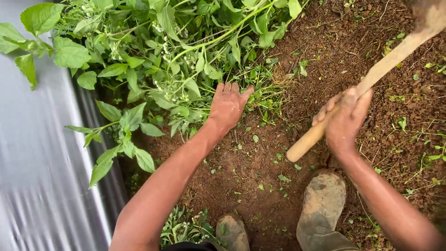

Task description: Using a hand hoe to loosen soil and pulling out weeds from a field row.

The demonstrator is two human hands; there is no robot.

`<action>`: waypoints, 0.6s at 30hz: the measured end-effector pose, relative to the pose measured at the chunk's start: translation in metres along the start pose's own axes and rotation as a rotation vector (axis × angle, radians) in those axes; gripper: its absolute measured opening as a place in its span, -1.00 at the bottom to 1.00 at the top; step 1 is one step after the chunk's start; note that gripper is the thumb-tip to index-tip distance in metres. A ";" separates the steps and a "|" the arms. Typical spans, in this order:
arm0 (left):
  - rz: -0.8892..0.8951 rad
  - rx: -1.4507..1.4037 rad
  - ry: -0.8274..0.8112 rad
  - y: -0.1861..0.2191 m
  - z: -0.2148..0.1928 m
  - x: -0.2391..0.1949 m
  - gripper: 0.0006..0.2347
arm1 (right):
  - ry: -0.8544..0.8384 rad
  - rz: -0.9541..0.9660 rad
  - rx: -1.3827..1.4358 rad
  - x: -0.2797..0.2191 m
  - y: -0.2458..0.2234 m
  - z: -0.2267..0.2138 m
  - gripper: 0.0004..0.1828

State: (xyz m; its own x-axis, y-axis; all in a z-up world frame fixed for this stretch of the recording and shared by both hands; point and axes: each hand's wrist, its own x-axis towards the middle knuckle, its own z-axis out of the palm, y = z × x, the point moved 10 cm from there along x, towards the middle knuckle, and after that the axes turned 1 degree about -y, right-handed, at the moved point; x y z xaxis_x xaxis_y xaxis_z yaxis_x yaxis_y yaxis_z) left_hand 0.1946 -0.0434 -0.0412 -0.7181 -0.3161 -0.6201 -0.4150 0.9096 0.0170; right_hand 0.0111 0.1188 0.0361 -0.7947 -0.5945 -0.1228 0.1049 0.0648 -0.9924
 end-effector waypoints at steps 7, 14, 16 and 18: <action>0.025 -0.024 0.035 0.006 -0.019 -0.019 -0.37 | -0.439 0.558 -0.462 -0.052 0.073 0.018 -0.79; 0.004 -0.015 0.051 0.002 -0.021 -0.016 -0.39 | -0.049 0.114 -0.230 -0.007 -0.010 0.005 -0.88; 0.000 -0.019 0.055 -0.001 -0.020 -0.011 -0.41 | 0.050 0.048 -0.124 -0.017 -0.002 0.001 -0.88; 0.018 -0.045 0.039 -0.002 -0.017 -0.012 -0.47 | -0.401 0.458 -0.419 -0.054 0.059 0.032 -0.82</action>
State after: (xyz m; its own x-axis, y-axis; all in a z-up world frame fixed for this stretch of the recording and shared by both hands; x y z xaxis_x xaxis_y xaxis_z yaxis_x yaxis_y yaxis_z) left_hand 0.1945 -0.0461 -0.0205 -0.7464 -0.3104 -0.5887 -0.4255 0.9027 0.0636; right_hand 0.0788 0.1291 -0.0159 -0.4381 -0.6762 -0.5923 0.0732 0.6298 -0.7733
